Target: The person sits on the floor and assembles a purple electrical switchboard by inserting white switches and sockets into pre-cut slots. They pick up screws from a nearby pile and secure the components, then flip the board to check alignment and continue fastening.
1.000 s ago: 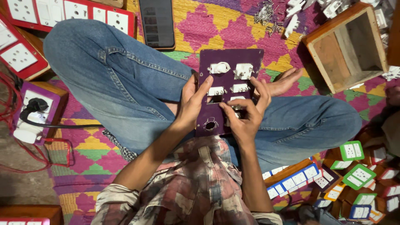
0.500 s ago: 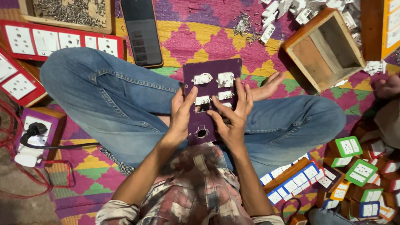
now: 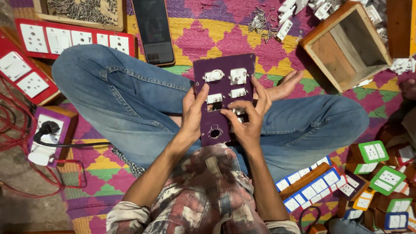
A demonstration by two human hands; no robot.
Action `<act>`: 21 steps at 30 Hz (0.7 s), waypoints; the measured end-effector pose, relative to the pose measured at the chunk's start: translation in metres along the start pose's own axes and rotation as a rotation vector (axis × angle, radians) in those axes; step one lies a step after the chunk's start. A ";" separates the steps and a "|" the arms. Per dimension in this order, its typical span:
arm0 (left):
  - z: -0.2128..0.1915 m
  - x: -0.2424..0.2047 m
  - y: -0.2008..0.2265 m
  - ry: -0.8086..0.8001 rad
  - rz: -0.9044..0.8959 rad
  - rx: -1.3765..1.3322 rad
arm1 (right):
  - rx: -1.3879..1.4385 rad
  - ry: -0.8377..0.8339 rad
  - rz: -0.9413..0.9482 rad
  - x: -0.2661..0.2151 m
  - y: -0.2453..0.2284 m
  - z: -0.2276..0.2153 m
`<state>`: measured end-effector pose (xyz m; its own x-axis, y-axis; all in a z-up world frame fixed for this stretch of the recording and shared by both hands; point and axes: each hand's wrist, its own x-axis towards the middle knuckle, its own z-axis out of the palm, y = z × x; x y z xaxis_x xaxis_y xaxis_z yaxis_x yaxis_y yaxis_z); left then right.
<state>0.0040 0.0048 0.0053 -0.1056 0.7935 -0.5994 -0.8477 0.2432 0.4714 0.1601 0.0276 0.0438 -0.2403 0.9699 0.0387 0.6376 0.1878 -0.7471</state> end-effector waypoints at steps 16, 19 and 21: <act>-0.001 -0.001 0.002 -0.037 -0.006 -0.010 | -0.092 -0.047 -0.092 -0.001 0.001 0.001; 0.000 -0.002 0.001 -0.028 -0.011 -0.014 | -0.071 -0.019 -0.085 -0.001 0.002 0.002; 0.000 -0.001 0.002 -0.018 -0.014 -0.017 | -0.035 -0.022 -0.038 -0.001 0.001 0.003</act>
<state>0.0029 0.0041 0.0071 -0.0841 0.7998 -0.5944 -0.8577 0.2456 0.4518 0.1587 0.0264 0.0406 -0.2810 0.9583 0.0518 0.6531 0.2305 -0.7213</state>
